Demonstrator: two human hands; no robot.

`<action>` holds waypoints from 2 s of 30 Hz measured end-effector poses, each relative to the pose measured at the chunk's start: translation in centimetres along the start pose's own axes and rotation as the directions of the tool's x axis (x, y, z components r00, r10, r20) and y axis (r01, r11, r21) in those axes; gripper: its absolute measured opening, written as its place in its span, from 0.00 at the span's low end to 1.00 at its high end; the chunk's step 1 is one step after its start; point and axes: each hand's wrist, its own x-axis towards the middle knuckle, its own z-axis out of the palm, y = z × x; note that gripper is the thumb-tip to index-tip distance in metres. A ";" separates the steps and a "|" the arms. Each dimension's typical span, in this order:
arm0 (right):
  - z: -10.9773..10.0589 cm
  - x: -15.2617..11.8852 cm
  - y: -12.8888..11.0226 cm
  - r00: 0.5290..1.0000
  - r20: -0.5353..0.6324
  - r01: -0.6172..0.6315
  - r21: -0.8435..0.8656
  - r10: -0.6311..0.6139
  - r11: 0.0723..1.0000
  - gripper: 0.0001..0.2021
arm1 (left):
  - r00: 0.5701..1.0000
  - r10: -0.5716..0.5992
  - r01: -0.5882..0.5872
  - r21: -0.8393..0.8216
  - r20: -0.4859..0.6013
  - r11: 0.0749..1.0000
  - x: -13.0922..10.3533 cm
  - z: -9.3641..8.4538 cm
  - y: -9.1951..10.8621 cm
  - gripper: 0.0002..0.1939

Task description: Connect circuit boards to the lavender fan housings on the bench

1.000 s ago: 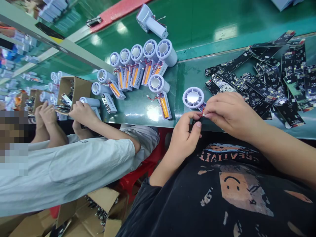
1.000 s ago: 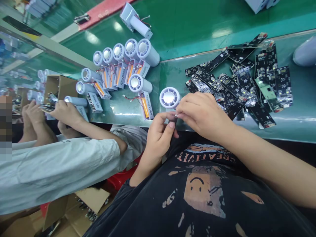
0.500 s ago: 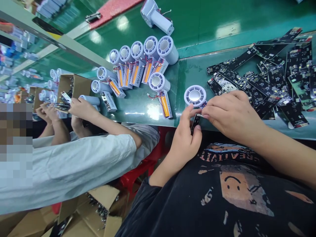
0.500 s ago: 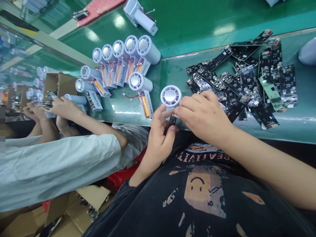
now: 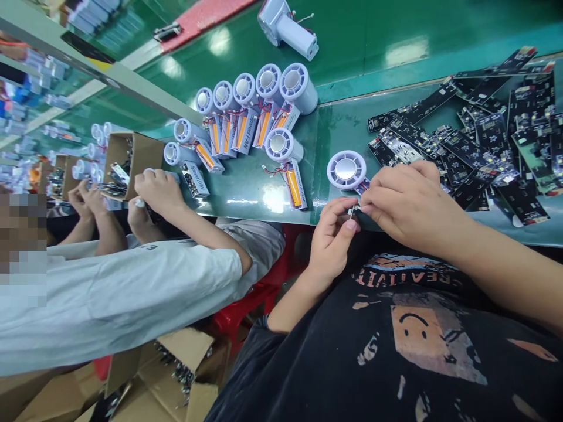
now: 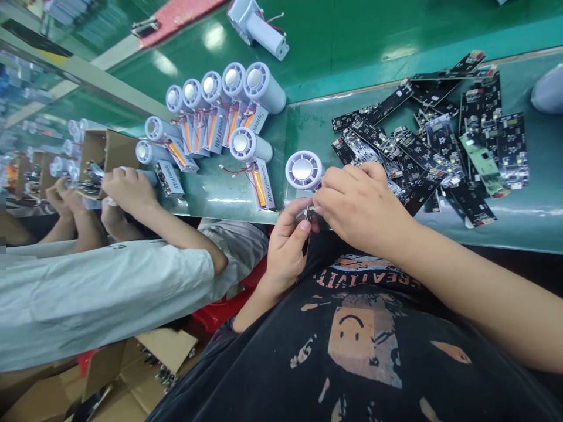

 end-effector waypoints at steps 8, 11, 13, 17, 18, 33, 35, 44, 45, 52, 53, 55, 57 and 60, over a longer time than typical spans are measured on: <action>-0.3 0.1 0.2 0.999 0.030 -0.020 0.040 0.019 0.999 0.16 | 0.996 0.084 -0.082 0.162 -0.007 0.983 0.2 0.1 0.5 0.18; -0.3 0.1 0.3 0.999 0.017 -0.031 0.059 0.030 0.998 0.16 | 0.995 0.101 -0.098 0.173 -0.013 0.980 0.2 0.1 0.6 0.18; -0.2 0.2 0.4 0.999 0.007 -0.041 0.082 0.041 0.996 0.15 | 0.994 0.112 -0.108 0.173 -0.012 0.979 0.2 0.1 0.6 0.17; -0.1 0.2 0.7 0.998 -0.007 -0.057 0.170 0.059 0.984 0.15 | 0.991 0.134 -0.132 0.153 0.000 0.979 0.2 0.2 0.6 0.16; -0.1 0.1 0.8 0.998 -0.004 -0.061 0.200 0.063 0.978 0.15 | 0.991 0.135 -0.135 0.134 0.008 0.982 0.2 0.2 0.6 0.16; -0.3 -0.2 0.4 0.966 -0.128 -0.173 0.335 0.226 0.926 0.12 | 1.000 0.003 -0.003 -0.167 0.000 0.986 0.0 0.4 0.8 0.21; -1.1 -0.8 0.1 0.987 -0.083 -0.098 0.388 0.140 0.917 0.13 | 0.998 -0.040 0.050 -0.252 0.044 0.966 -0.5 0.4 1.5 0.24; -3.1 -2.2 -0.6 0.811 0.464 -0.533 0.338 0.356 0.776 0.16 | 0.899 0.074 -0.062 -0.042 0.431 0.997 -1.7 -1.3 2.2 0.40; -3.2 -2.2 -0.3 0.781 0.506 -0.588 0.402 0.365 0.702 0.16 | 0.924 0.079 -0.095 0.025 0.373 0.995 -1.2 -1.3 1.9 0.35; -2.6 -2.2 -0.2 0.702 0.671 -0.685 0.728 0.238 -0.030 0.21 | 0.930 0.244 -0.351 0.462 0.276 0.815 2.9 0.4 0.8 0.26; -2.5 -2.2 -0.3 0.710 0.668 -0.670 0.738 0.225 -0.076 0.22 | 0.929 0.244 -0.357 0.494 0.279 0.793 3.4 0.7 0.8 0.25; -2.3 -2.4 -0.6 0.712 0.677 -0.665 0.735 0.187 -0.130 0.23 | 0.922 0.266 -0.379 0.526 0.280 0.761 4.1 1.0 1.0 0.21; -2.2 -2.5 -0.8 0.704 0.694 -0.674 0.719 0.151 -0.166 0.23 | 0.910 0.324 -0.415 0.539 0.260 0.733 4.5 1.0 1.2 0.13; -2.0 -2.7 -0.7 0.703 0.699 -0.663 0.711 0.133 -0.232 0.22 | 0.885 0.408 -0.457 0.596 0.225 0.660 4.7 0.5 1.6 0.03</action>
